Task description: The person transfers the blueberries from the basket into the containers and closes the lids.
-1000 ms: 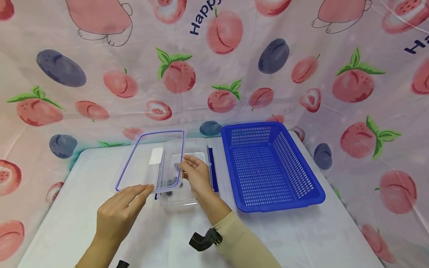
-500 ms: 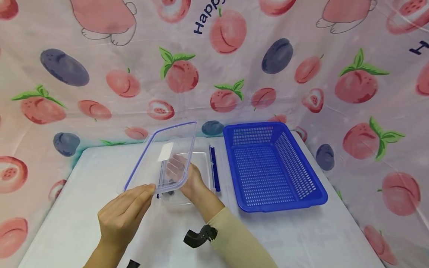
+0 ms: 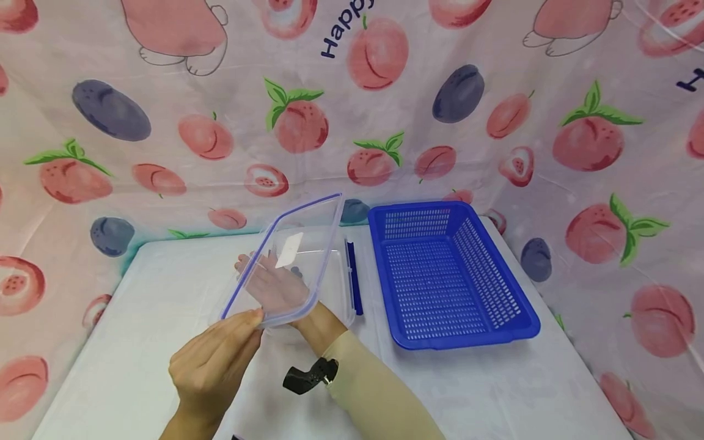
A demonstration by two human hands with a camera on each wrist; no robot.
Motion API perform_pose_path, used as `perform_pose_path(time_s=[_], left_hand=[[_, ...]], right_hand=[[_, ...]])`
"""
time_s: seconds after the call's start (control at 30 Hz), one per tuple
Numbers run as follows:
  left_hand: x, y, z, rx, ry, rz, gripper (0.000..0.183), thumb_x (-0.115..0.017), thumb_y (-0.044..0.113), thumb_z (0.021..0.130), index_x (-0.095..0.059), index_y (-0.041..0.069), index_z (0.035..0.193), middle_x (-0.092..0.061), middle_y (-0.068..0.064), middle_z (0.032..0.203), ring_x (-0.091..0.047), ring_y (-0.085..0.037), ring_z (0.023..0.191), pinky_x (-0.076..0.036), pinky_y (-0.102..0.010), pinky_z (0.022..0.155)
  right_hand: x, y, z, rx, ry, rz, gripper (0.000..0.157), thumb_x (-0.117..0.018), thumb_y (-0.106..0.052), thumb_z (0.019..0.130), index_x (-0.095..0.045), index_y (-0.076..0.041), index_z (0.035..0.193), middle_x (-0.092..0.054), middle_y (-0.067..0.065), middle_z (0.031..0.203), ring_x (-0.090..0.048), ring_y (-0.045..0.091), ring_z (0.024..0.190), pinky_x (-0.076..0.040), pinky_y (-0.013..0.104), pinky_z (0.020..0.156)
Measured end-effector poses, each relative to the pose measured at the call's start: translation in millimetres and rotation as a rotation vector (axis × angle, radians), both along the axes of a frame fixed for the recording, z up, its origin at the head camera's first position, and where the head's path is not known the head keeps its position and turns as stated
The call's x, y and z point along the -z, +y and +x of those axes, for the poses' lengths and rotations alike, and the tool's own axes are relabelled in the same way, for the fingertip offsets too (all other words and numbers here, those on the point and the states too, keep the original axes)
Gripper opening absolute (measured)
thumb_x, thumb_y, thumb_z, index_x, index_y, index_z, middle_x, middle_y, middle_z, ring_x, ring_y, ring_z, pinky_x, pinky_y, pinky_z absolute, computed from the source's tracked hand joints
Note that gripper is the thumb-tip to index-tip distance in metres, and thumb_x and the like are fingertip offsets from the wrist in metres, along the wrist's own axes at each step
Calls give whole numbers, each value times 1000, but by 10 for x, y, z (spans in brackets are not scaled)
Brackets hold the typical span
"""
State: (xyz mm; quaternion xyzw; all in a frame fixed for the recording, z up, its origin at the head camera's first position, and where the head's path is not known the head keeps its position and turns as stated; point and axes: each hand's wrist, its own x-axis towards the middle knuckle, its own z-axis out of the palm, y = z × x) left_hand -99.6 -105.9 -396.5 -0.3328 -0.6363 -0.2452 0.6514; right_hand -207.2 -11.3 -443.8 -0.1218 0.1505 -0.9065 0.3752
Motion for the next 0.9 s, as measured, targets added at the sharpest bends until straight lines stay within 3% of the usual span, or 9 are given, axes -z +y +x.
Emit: perform_pose_path(time_s=[0.03,0.1,0.2,0.3,0.47,0.6,0.73,0.8,0.9], left_hand=[[11,5,0,12,-3,6,12,-68,0,89,-77,-1,81,-74,-10,74,-69,-25,59,-59,-30,63],[30,13,0,28,-10,15,12,-68,0,89,-77,-1,81,-74,-11,75,-70,-25,59,-60,-30,65],[50,21,-1,51,-14,30,11,-68,0,89,-77,-2,82,-74,-11,75,-70,-25,60,-60,-29,66],[58,26,-3,62,-19,46,12,-68,1,89,-76,-3,81,-74,-12,75,-70,-26,60,-59,-29,65],[80,14,-14,38,-48,79,15,-68,4,90,-76,-3,80,-74,-11,74,-69,-25,58,-57,-29,55],[111,-3,-27,16,-69,108,15,-70,7,89,-76,-2,78,-74,-9,74,-69,-24,56,-54,-28,50],[144,-33,-33,33,-117,170,14,-72,9,87,-77,-1,79,-75,-8,74,-69,-21,57,-56,-21,58],[157,-53,-30,45,-152,213,15,-72,11,87,-76,-2,80,-75,-8,75,-70,-21,59,-56,-17,65],[177,-82,-23,17,-198,270,20,-72,16,88,-76,-3,81,-74,-11,75,-71,-21,61,-55,-13,71]], right_hand=[[-31,3,9,57,172,188,55,-10,-30,109,-6,-5,158,-10,13,165,-12,26,152,-20,31,121],[-91,9,29,112,240,288,61,-14,-39,108,-8,-3,157,-12,14,164,-12,29,152,-14,35,123],[-172,15,81,136,218,313,59,-14,-36,109,-11,-2,157,-20,14,162,-16,28,151,-15,37,122],[-222,9,113,159,216,326,52,-14,-33,109,-23,-6,152,-43,3,146,-35,20,142,-19,34,122],[-145,6,55,152,251,240,35,-16,-30,109,-46,-18,122,-55,-13,110,-51,4,110,-29,28,117],[-114,17,29,148,340,178,22,-49,-41,99,-55,-23,109,-54,-13,105,-51,4,105,-34,24,111],[-94,43,15,126,299,121,45,-77,-48,72,-61,-22,105,-57,-13,103,-54,3,103,-38,22,108],[-46,66,-7,128,229,120,34,-75,-39,81,-63,-20,107,-60,-10,104,-58,5,103,-42,22,106],[36,94,-35,187,142,154,17,-50,-22,103,-63,-15,111,-63,-5,107,-61,8,104,-46,25,103]])
